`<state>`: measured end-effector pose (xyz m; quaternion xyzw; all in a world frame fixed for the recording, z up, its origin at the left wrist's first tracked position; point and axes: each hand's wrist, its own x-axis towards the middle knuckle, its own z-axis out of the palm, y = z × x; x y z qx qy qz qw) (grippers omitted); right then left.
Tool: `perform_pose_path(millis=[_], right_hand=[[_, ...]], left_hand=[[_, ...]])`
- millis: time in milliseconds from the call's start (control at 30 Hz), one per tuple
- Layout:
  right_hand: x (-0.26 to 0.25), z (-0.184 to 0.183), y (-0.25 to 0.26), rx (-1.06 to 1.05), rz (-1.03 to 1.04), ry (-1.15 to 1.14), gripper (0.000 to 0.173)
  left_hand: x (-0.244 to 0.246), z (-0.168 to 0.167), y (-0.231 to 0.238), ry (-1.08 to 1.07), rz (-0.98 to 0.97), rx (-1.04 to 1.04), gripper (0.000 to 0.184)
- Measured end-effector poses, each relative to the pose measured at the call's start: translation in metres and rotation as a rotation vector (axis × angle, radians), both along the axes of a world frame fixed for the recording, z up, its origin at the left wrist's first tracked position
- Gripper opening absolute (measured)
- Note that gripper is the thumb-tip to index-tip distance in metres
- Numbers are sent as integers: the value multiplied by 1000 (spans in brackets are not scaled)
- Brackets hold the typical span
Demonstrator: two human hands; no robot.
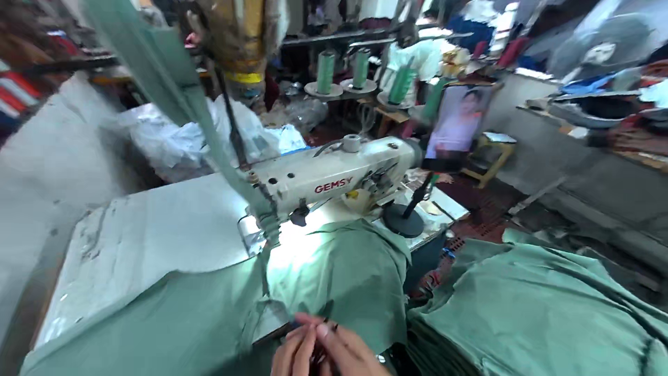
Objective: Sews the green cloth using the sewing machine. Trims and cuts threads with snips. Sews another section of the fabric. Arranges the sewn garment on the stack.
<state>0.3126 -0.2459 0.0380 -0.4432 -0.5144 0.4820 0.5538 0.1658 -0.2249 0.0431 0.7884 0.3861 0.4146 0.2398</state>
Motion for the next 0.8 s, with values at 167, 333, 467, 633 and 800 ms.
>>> perform_pose_path(millis=[167, 333, 467, 633, 800], right_hand=[[36, -4, 28, 53, -357, -46, 49], [72, -10, 79, -106, -483, -974, 28], [111, -14, 104, -303, -608, -1197, 35], [150, -9, 113, -425, -656, -1233, 35], [106, 36, 118, -449, -431, -1242, 34]], left_hand=[[-18, 5, 52, 91, 147, 158, 35], [-14, -1, 144, 305, 38, 85, 29], [3, -26, 179, 664, -30, -88, 57], [9, -23, 174, 624, -87, -82, 52], [8, -31, 169, 652, -21, -14, 54]])
